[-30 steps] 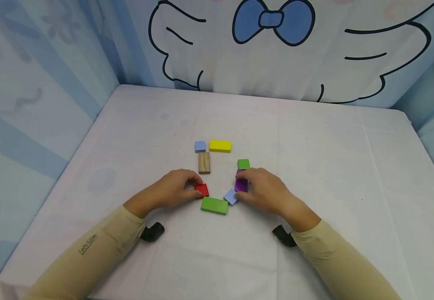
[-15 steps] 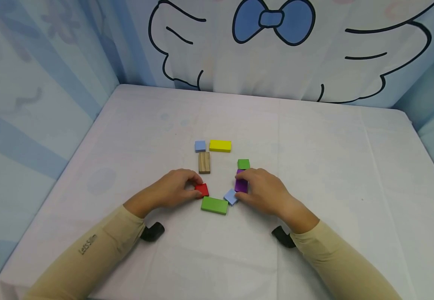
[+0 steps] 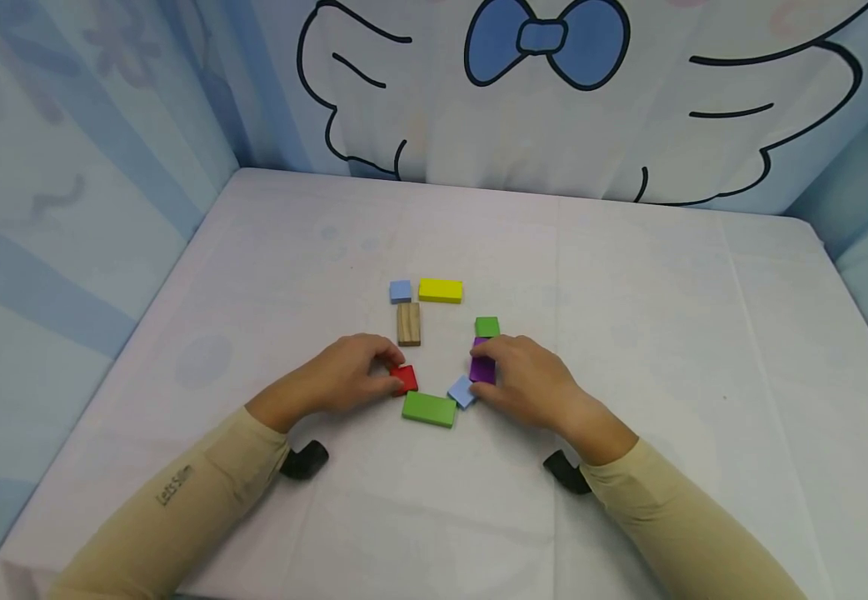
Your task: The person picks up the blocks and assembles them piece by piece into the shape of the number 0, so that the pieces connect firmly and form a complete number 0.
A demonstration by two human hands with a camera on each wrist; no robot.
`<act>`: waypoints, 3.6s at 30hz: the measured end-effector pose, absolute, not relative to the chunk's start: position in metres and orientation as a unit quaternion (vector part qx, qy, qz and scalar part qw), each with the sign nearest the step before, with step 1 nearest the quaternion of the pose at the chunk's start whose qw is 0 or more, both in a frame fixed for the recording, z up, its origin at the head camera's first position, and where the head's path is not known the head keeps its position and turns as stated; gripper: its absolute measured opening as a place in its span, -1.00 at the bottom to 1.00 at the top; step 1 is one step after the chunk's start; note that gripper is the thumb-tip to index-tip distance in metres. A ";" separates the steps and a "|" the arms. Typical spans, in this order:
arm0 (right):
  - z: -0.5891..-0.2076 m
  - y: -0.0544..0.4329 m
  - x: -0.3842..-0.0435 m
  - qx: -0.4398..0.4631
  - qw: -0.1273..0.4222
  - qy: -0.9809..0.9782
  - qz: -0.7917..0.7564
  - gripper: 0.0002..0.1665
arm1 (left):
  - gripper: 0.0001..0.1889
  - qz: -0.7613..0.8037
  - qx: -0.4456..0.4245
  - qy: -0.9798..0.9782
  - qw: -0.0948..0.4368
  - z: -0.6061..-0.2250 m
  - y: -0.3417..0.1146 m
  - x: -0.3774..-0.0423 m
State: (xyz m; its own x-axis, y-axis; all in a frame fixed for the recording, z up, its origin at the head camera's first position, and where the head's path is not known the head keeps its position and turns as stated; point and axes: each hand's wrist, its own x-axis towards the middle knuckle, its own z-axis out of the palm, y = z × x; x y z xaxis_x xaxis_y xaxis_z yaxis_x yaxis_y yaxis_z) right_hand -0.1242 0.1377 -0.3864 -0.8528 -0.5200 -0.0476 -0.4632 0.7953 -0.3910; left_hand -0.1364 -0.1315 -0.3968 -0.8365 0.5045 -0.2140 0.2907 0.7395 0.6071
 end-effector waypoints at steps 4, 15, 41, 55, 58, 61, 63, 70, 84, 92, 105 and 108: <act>-0.386 0.138 -0.124 -0.259 0.077 0.945 -0.186 -0.48 | -0.68 0.292 0.211 0.916 0.176 -0.393 -0.133 -0.140; -0.386 0.138 -0.124 -0.259 0.079 0.944 -0.188 -0.48 | -0.54 0.286 0.190 0.928 0.148 -0.378 -0.138 -0.150; -0.385 0.135 -0.122 -0.250 0.078 0.948 -0.182 -0.49 | -0.42 0.271 0.163 0.936 0.152 -0.393 -0.137 -0.189; -0.384 0.135 -0.123 -0.251 0.078 0.949 -0.177 -0.49 | -0.42 0.285 0.172 0.929 0.161 -0.398 -0.132 -0.193; -0.384 0.135 -0.123 -0.252 0.078 0.948 -0.179 -0.49 | -0.42 0.284 0.174 0.930 0.157 -0.399 -0.132 -0.193; -0.384 0.135 -0.123 -0.253 0.079 0.947 -0.180 -0.49 | -0.41 0.283 0.178 0.930 0.155 -0.400 -0.132 -0.194; -0.384 0.135 -0.123 -0.251 0.081 0.947 -0.181 -0.49 | -0.41 0.281 0.177 0.930 0.156 -0.400 -0.132 -0.194; -0.383 0.134 -0.123 -0.251 0.081 0.948 -0.179 -0.48 | -0.41 0.277 0.174 0.931 0.163 -0.401 -0.132 -0.194; -0.383 0.136 -0.123 -0.254 0.078 0.947 -0.177 -0.48 | -0.46 0.252 0.183 0.933 0.181 -0.397 -0.132 -0.195; -0.383 0.136 -0.123 -0.254 0.079 0.948 -0.176 -0.48 | -0.45 0.240 0.194 0.931 0.194 -0.395 -0.132 -0.192; -0.384 0.136 -0.124 -0.252 0.077 0.949 -0.176 -0.48 | -0.44 0.222 0.207 0.932 0.197 -0.392 -0.133 -0.187; -0.384 0.135 -0.124 -0.254 0.077 0.948 -0.177 -0.48 | -0.44 0.225 0.210 0.931 0.195 -0.393 -0.134 -0.186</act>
State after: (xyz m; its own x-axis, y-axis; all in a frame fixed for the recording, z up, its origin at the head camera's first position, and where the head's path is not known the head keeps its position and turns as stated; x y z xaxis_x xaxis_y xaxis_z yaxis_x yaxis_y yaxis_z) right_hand -0.1239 0.1355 -0.3836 -0.8595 -0.5079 -0.0564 -0.4534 0.8088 -0.3746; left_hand -0.1858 -0.1340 -0.3933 -0.8361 0.4784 -0.2685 0.3034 0.8110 0.5001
